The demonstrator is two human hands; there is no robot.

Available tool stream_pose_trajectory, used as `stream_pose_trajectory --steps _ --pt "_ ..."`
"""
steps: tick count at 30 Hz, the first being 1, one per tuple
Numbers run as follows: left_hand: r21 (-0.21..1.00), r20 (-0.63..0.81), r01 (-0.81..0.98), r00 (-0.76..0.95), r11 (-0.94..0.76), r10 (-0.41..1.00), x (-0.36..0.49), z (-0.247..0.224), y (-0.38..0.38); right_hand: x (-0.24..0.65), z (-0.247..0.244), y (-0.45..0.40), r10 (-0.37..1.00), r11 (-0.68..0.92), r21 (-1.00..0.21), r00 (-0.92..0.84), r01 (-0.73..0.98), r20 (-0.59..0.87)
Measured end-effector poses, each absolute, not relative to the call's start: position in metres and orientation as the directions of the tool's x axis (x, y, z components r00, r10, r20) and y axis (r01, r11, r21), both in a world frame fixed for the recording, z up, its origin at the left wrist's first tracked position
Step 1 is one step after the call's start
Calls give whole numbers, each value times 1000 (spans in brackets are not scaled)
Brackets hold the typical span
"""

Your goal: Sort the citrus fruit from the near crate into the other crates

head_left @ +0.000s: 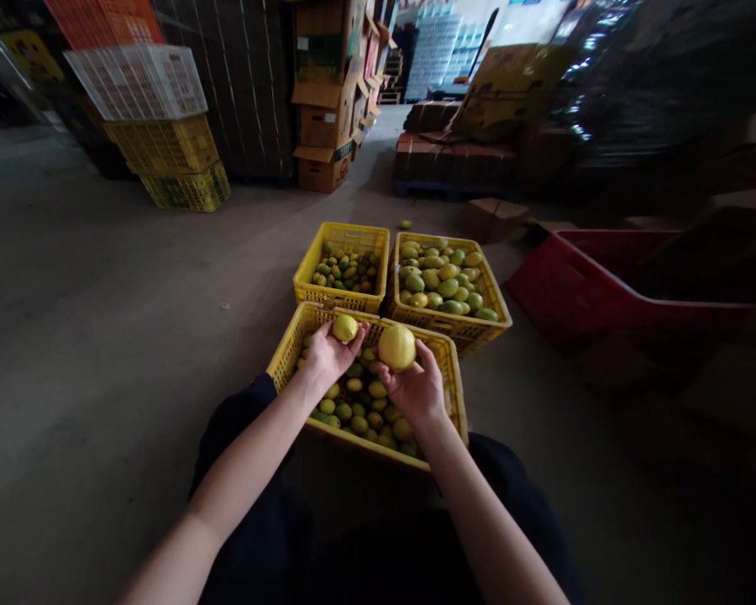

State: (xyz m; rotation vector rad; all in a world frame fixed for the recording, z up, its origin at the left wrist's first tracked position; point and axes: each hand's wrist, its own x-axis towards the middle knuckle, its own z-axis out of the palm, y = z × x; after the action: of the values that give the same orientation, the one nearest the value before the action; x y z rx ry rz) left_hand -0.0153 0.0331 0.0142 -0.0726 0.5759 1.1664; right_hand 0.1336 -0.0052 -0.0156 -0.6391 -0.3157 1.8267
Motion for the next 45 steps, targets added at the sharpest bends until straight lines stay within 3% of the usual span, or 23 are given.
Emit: stream_pose_trajectory --steps 6,8,10,13,16,19,23,29,35,45 --pt "204 -513 -851 327 483 793 -18 16 33 132 -21 1 905 -408 -541 -250 -735 -343" --pt "289 -510 -827 293 482 809 -17 14 33 131 -20 1 916 -380 -598 -199 -705 -348" --pt "471 -472 -772 188 427 861 -16 12 34 130 -19 1 942 -296 -690 -82 -661 -326" --pt "803 -210 -573 -18 162 978 -18 13 34 130 -17 -1 966 -38 -875 207 -483 -156" --pt "917 124 -373 -74 -143 990 -22 18 31 129 -12 -4 924 196 -946 370 -257 90" --pt "906 207 -369 -44 -209 977 -25 23 27 128 -9 -8 894 300 -933 399 -199 203" --pt "876 37 -481 13 -26 999 -25 24 26 131 -8 -9 905 309 -910 380 -277 192" --pt "745 -152 -627 173 228 973 -29 20 30 138 -9 -3 961 171 -865 274 -472 40" --pt "608 -189 -731 246 310 951 -32 18 33 142 -5 1 983 63 -709 166 -703 -78" --pt "576 -275 -741 222 345 935 -30 21 35 147 -10 3 995 -58 -619 3 -783 -97"
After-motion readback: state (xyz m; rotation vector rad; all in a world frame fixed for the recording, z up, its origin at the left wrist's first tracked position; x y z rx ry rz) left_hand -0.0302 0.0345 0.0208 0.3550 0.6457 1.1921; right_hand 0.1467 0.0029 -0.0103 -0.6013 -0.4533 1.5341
